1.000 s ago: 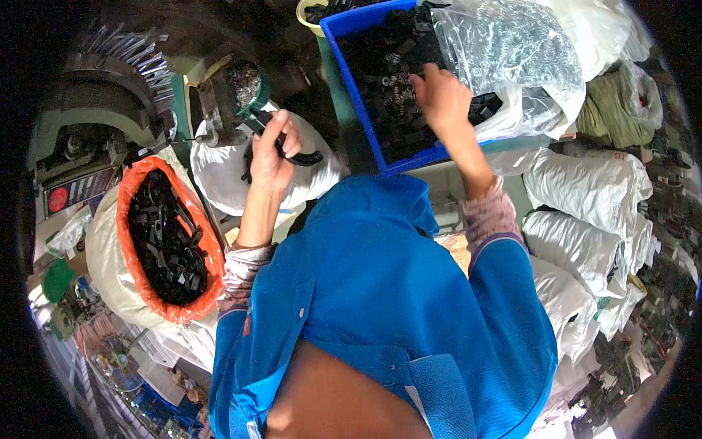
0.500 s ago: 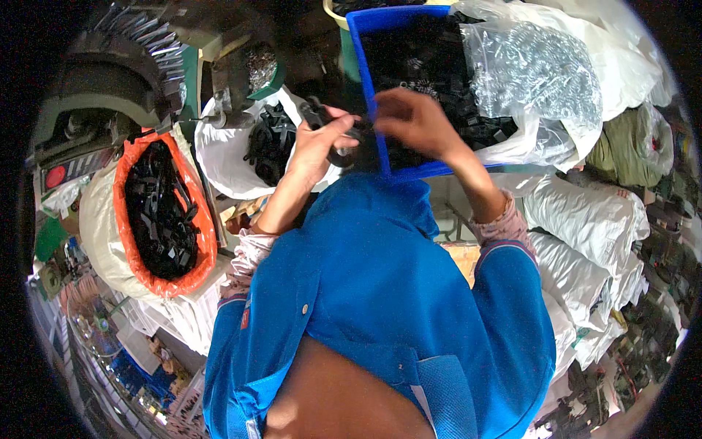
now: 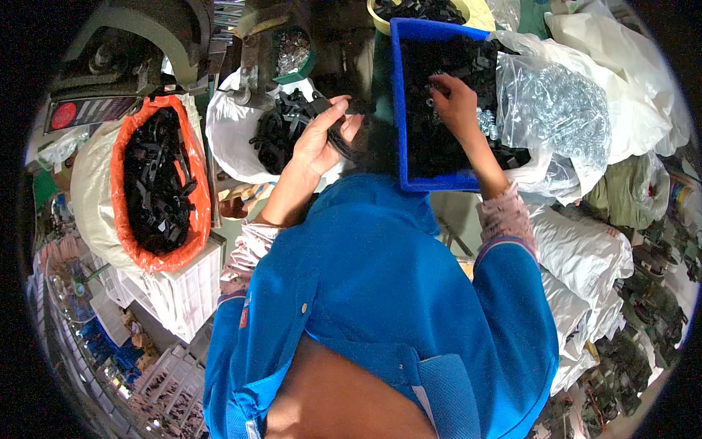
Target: The person assembles small black plastic parts by hand, picking components from a blue bin and a large sack, then placing the assembled units into a white sack. The process is repeated continuously.
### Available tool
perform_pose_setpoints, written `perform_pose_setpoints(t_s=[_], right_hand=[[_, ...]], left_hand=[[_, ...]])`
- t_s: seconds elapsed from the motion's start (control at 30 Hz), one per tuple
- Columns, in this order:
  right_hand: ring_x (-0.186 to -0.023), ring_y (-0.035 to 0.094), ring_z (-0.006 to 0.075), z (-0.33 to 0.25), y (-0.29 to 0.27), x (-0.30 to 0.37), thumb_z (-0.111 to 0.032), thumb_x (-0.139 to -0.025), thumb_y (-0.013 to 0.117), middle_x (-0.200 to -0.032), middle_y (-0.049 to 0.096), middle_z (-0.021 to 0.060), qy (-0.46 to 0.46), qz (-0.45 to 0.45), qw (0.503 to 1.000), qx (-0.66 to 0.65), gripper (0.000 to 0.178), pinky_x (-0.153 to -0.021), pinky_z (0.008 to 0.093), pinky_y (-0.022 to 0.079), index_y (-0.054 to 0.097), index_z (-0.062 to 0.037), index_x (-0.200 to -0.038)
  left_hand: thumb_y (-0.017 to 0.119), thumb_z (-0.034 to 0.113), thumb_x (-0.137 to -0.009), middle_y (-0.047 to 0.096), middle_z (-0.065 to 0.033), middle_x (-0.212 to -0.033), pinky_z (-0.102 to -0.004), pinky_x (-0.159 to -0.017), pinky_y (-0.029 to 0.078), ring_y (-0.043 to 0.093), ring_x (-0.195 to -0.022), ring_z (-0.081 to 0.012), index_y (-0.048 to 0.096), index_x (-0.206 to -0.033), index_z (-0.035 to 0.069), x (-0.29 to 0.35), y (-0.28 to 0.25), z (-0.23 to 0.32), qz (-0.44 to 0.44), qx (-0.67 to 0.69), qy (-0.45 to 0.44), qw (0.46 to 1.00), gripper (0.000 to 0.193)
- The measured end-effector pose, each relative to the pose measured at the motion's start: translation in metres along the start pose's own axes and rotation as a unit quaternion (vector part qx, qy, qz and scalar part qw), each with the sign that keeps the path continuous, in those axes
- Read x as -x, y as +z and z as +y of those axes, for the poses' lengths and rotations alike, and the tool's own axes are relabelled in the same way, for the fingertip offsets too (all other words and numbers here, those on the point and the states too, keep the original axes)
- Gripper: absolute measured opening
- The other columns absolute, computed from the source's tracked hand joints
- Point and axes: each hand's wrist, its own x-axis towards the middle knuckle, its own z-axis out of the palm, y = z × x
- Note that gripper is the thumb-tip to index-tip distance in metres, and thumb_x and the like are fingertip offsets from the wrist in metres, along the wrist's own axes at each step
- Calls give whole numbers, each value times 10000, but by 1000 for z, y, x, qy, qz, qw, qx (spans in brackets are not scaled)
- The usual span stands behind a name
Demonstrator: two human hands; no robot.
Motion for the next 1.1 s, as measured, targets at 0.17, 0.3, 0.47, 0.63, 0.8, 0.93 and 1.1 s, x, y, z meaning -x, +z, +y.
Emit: perform_pose_setpoints(t_s=[0.17, 0.3, 0.47, 0.63, 0.8, 0.93, 1.1], right_hand=[[-778, 641, 90, -96, -12, 40, -57, -885, 689, -939, 712, 64, 63, -100, 940, -319, 188, -697, 210, 501, 686, 16, -1058], [-767, 631, 78, -105, -6, 50, -35, -864, 710, -918, 705, 61, 46, -89, 955, -278, 190, -690, 201, 496, 689, 10, -1048], [-786, 637, 81, -115, -7, 51, -21, -823, 746, -888, 687, 43, -92, -51, 990, -91, 233, -683, 209, 496, 689, 0, -1048], [-857, 637, 111, -120, -8, 42, -55, -787, 779, -1002, 677, 49, -76, -138, 972, -175, 462, -691, 236, 494, 617, -25, -1219], [-1034, 598, 168, -144, -3, 35, -137, -713, 824, -1224, 600, 80, -145, -209, 955, -152, 669, -737, 264, 495, 557, -60, -1322], [-1012, 594, 216, -144, 21, 42, -109, -669, 842, -1214, 568, 118, -133, -54, 988, -63, 680, -754, 288, 512, 555, -56, -1284], [-853, 588, 150, -148, 40, 49, -5, -688, 819, -1190, 543, 108, -163, -45, 982, -82, 660, -659, 254, 507, 524, -25, -1278]], left_hand=[[664, -9, -867, 638, -105, -901, -296, -718, 592, 663, -796, -215, 586, -1110, 4, -5, 13, -4, 11, -33, 12, 999, 256], [688, -3, -850, 638, -102, -939, -302, -730, 594, 661, -820, -210, 585, -1100, -9, -1, 27, -5, 5, -52, 4, 999, 270], [721, 11, -830, 648, -92, -955, -305, -753, 591, 666, -846, -197, 600, -1079, -17, 6, 32, -4, 2, -100, 53, 994, 279], [726, 46, -843, 658, -76, -877, -299, -691, 576, 659, -758, -182, 627, -1055, 3, 8, 19, 20, -67, -168, -34, 983, 238], [708, 115, -884, 648, -67, -867, -294, -622, 558, 647, -736, -161, 628, -1047, 30, 16, 28, 33, -119, -189, -40, 974, 201], [710, 122, -884, 670, -121, -932, -313, -687, 583, 690, -819, -219, 610, -1012, -1, 34, 30, 27, -84, -160, -37, 983, 204], [670, -34, -832, 677, -158, -926, -333, -760, 596, 699, -845, -242, 616, -996, -46, 39, 12, 28, -26, -213, 67, 974, 173]])
